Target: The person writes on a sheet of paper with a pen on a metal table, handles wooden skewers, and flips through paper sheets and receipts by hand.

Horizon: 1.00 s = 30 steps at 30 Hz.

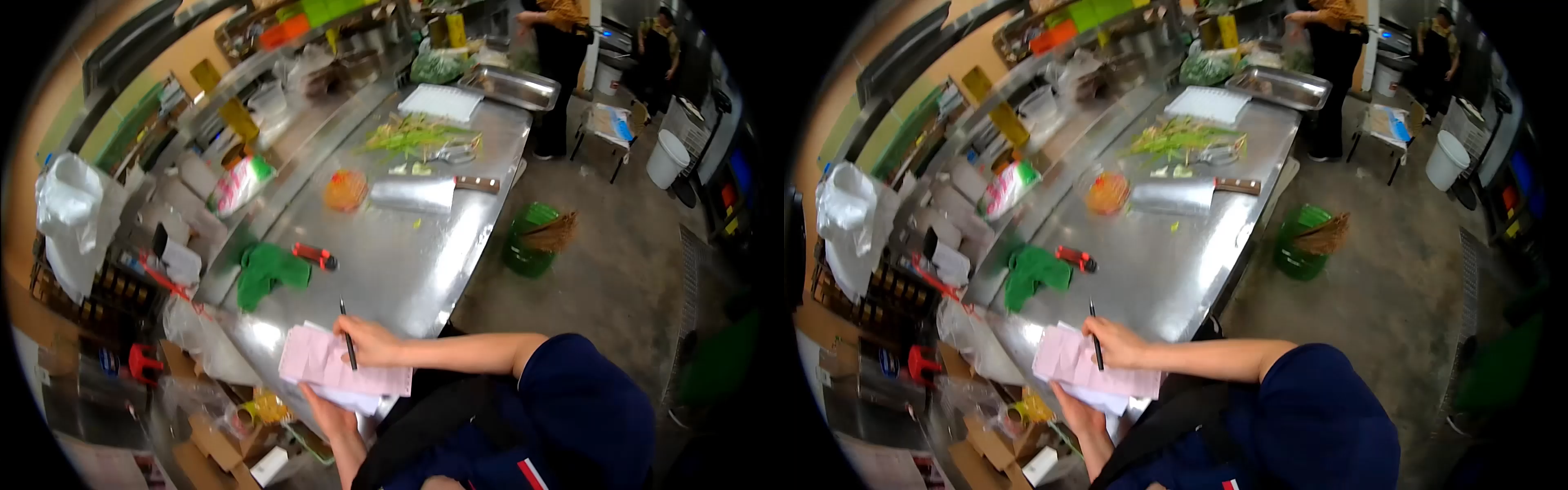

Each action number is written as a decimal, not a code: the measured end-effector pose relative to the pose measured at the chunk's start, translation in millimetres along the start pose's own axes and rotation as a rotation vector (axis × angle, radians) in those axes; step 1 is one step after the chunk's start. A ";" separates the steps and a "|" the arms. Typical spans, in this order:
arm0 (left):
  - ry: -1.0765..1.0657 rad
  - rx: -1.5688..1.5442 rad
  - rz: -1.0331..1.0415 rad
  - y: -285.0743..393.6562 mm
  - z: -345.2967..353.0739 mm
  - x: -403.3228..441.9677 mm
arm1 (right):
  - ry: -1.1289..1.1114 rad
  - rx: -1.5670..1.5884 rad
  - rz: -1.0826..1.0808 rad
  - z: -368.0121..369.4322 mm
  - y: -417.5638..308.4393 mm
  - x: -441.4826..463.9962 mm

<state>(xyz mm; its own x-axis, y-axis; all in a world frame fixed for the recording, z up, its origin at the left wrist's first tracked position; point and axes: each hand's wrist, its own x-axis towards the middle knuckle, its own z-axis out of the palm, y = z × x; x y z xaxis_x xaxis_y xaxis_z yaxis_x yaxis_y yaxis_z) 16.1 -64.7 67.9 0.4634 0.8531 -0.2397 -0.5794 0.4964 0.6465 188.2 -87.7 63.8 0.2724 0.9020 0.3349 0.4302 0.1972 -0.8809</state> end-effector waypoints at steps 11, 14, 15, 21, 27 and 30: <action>0.391 0.059 0.131 39.1 -44.0 5.3 | -0.026 0.078 0.127 -9.1 10.8 0.9; 0.352 -0.025 0.161 73.1 -56.0 16.0 | -0.057 0.045 0.197 -25.4 30.3 -10.4; 0.340 -0.020 0.176 80.8 -55.5 22.9 | -0.054 0.011 0.178 -28.4 36.0 -15.9; 0.238 0.077 0.228 99.1 -7.6 71.1 | -0.017 0.043 0.159 -26.6 53.0 -31.6; 0.200 0.288 0.083 83.1 13.2 77.7 | 0.175 0.368 0.128 -33.3 23.8 19.9; 0.225 0.337 0.034 80.9 4.1 71.4 | 0.073 0.356 0.134 -27.3 15.6 46.2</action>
<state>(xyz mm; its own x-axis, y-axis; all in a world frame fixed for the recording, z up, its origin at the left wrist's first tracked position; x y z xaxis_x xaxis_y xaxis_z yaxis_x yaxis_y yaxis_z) 5.0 35.6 106.0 0.2682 0.9004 -0.3427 -0.3225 0.4191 0.8487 230.9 -53.5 74.7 0.3718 0.9017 0.2206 0.0642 0.2121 -0.9751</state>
